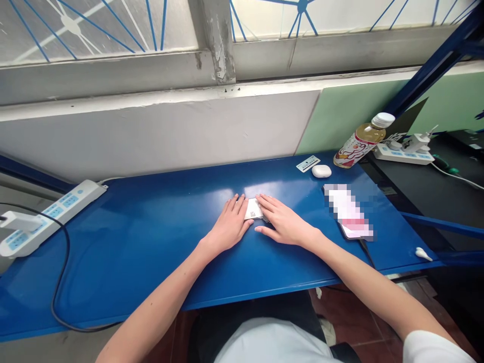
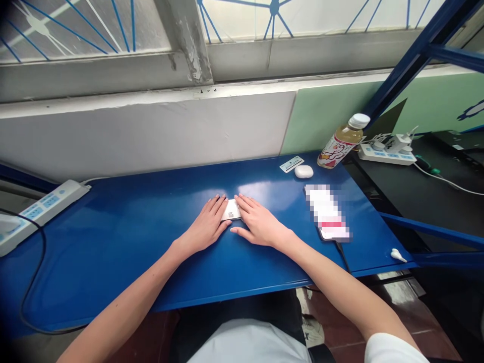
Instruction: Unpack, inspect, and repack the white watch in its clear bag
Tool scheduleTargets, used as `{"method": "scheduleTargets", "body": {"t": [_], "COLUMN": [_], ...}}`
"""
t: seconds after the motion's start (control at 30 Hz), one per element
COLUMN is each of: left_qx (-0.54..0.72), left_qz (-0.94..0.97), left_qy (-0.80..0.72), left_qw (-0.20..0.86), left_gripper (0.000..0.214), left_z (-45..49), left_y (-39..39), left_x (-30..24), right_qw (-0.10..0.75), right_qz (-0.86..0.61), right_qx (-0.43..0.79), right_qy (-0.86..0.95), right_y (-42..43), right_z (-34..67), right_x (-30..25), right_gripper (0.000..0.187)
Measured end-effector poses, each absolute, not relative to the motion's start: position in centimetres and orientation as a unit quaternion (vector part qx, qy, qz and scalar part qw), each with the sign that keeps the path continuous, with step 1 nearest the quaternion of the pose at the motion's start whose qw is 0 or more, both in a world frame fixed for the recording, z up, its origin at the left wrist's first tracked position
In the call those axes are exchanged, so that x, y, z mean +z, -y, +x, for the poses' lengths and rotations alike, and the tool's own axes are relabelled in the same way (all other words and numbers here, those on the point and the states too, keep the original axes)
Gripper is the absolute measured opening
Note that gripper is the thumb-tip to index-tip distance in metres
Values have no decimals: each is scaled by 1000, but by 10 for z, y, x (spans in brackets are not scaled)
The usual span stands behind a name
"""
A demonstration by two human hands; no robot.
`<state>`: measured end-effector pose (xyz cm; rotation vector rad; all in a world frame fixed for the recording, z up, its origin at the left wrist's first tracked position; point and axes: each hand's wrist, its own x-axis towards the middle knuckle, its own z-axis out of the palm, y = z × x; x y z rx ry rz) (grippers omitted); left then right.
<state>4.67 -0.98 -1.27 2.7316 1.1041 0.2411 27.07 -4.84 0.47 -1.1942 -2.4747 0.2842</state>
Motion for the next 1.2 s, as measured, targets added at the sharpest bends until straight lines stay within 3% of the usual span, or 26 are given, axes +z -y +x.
{"method": "scheduleTargets", "body": {"t": [0.2, 0.43, 0.73, 0.97, 1.2], "left_qx": [86, 111, 156, 197, 216], "left_qz": [919, 919, 909, 895, 897], "left_qy": [-373, -351, -325, -347, -343], "left_qw": [93, 141, 209, 199, 178], "left_gripper": [56, 55, 53, 55, 71], "left_z": [46, 46, 44, 42, 42], "left_y": [9, 9, 10, 8, 10], "left_x": [-14, -9, -4, 5, 4], "right_qw": [231, 281, 400, 531, 553], "right_qz": [-463, -446, -411, -450, -497], "right_qx": [80, 114, 109, 221, 369], "right_qy": [852, 842, 812, 683, 557], "right_y": [39, 25, 24, 28, 22], "right_z": [275, 300, 314, 308, 305], "right_x": [1, -7, 7, 19, 13], "right_gripper": [39, 39, 17, 12, 20]}}
